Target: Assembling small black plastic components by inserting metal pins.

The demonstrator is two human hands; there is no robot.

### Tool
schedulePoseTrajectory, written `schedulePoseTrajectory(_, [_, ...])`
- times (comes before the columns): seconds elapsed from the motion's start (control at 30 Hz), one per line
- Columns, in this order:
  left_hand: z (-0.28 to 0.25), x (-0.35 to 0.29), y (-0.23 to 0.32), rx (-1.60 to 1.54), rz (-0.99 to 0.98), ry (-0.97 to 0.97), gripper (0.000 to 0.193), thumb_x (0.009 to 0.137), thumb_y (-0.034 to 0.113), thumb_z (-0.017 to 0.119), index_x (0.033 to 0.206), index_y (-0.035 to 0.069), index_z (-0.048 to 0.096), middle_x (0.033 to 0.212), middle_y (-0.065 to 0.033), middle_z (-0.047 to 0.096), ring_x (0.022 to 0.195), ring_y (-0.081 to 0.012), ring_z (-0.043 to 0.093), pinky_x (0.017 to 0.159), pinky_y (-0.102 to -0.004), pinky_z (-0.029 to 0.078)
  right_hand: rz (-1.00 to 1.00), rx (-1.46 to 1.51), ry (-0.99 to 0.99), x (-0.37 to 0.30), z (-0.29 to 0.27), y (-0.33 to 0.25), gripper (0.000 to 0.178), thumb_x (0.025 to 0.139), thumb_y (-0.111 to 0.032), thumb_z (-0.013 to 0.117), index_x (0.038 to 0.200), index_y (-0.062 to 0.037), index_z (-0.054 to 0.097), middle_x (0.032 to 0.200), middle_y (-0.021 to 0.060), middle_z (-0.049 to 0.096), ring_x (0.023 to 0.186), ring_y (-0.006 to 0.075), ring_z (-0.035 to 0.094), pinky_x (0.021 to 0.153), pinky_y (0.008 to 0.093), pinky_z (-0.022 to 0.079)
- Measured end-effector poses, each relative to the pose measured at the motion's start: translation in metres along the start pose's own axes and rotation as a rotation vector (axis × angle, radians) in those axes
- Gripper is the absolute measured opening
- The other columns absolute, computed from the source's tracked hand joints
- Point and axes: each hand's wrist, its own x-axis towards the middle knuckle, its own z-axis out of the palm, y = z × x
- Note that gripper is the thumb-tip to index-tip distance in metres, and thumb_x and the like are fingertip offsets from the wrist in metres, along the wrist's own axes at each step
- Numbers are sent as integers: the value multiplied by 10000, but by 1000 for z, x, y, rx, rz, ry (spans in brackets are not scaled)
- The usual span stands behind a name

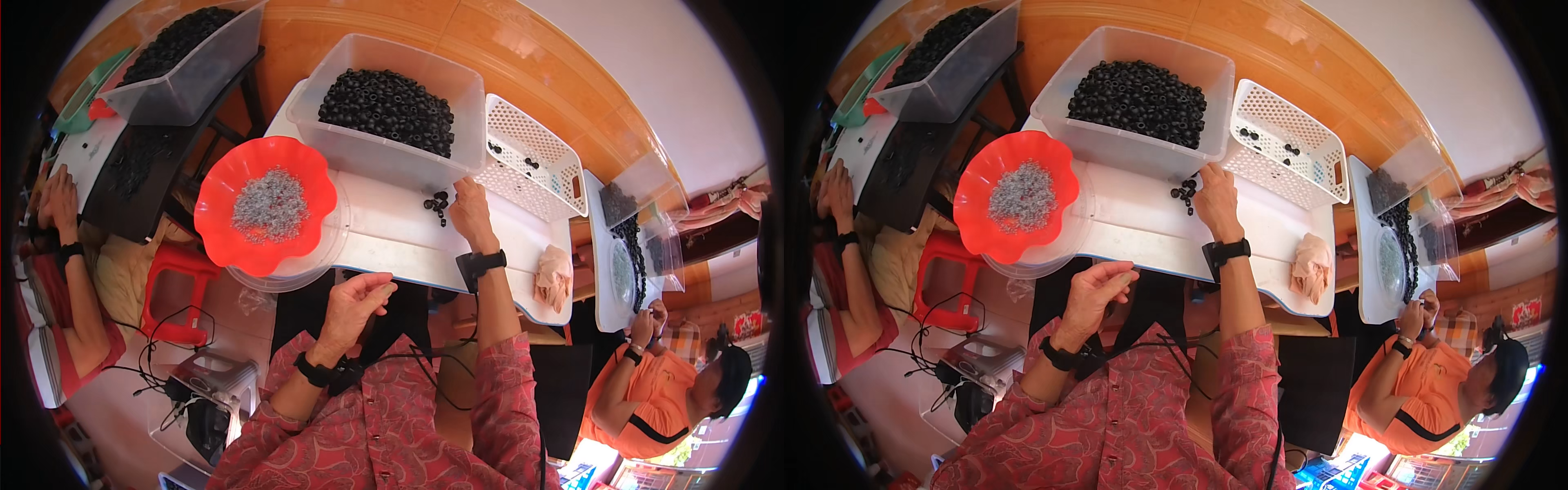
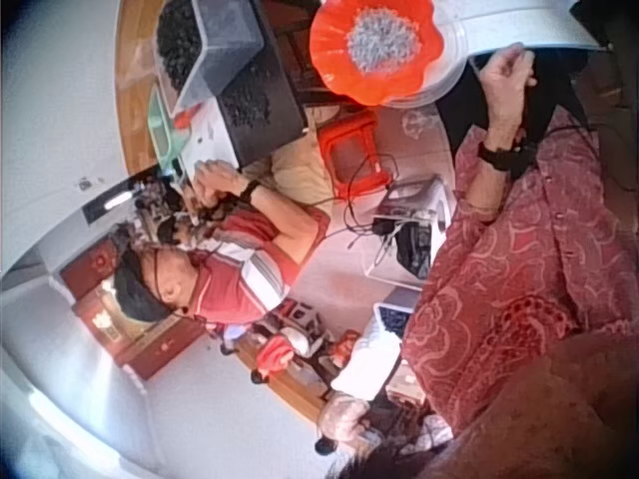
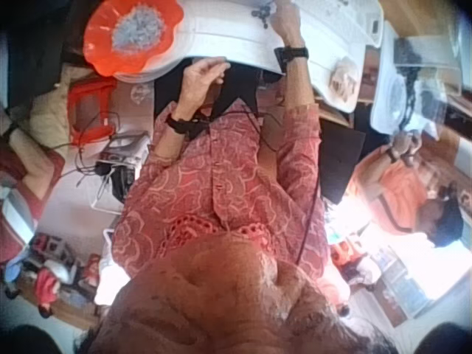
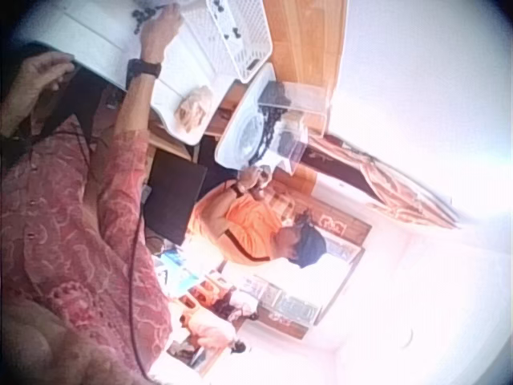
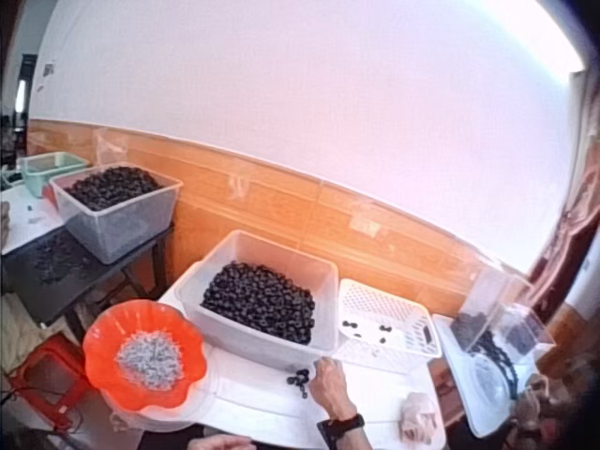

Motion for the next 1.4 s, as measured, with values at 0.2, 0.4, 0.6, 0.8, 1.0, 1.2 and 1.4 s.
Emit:
schedulePoseTrajectory(0.2, [-3, 0, -1, -11, 8, 4, 254, 914, 99, 652, 1133, -30, 646, 993, -99, 701, 747, -68, 604, 631, -187, 523, 7, -24, -18, 1, -6, -13, 417, 713, 93, 500, 1059, -71, 665, 1131, 81, 603, 1018, 359, 514, 833, 436, 478])
schedulePoseTrajectory(0.4, [4, 4, 0, -55, -62, -9, 281, 935, 120, 629, 1159, -49, 620, 1004, -114, 692, 761, -84, 619, 650, -213, 549, -1, -18, 27, -21, 0, -22, 390, 755, 76, 509, 1081, -56, 677, 1146, 93, 602, 1016, 343, 527, 851, 416, 488])
schedulePoseTrajectory(0.6, [17, 18, -4, -77, -56, -74, 320, 948, 135, 613, 1201, -59, 584, 1038, -134, 672, 784, -109, 635, 674, -231, 564, -30, 25, 79, -35, 2, -31, 398, 765, 81, 495, 1104, -22, 674, 1127, 122, 624, 1018, 341, 543, 881, 418, 487])
schedulePoseTrajectory(0.8, [18, 20, -9, -99, -37, -40, 336, 925, 145, 645, 1178, -72, 598, 938, -75, 661, 756, -98, 631, 641, -224, 561, -87, 148, 162, -42, 2, -33, 364, 789, 85, 507, 1102, -7, 668, 1111, 183, 649, 1041, 371, 590, 902, 429, 481])
schedulePoseTrajectory(1.0, [9, 15, -1, -31, -27, -8, 316, 946, 137, 614, 1193, -58, 592, 1020, -124, 677, 777, -106, 632, 672, -229, 565, 55, 334, 342, -48, -17, -14, 275, 809, 62, 548, 1044, -8, 672, 1005, 185, 670, 920, 327, 652, 817, 385, 514])
schedulePoseTrajectory(1.2, [4, 13, -6, -29, -30, 5, 299, 945, 139, 617, 1178, -48, 605, 989, -108, 677, 767, -98, 628, 658, -220, 560, 178, 260, 375, -69, -26, -5, 150, 838, 3, 591, 940, 16, 699, 930, 176, 679, 832, 289, 664, 745, 350, 520])
schedulePoseTrajectory(1.4, [9, 14, -8, -21, -54, -16, 312, 945, 149, 618, 1184, -50, 598, 1011, -110, 671, 785, -99, 627, 670, -221, 558, 123, 293, 361, -90, -18, -4, 152, 826, 3, 609, 952, 20, 693, 872, 154, 659, 721, 233, 638, 675, 320, 513])
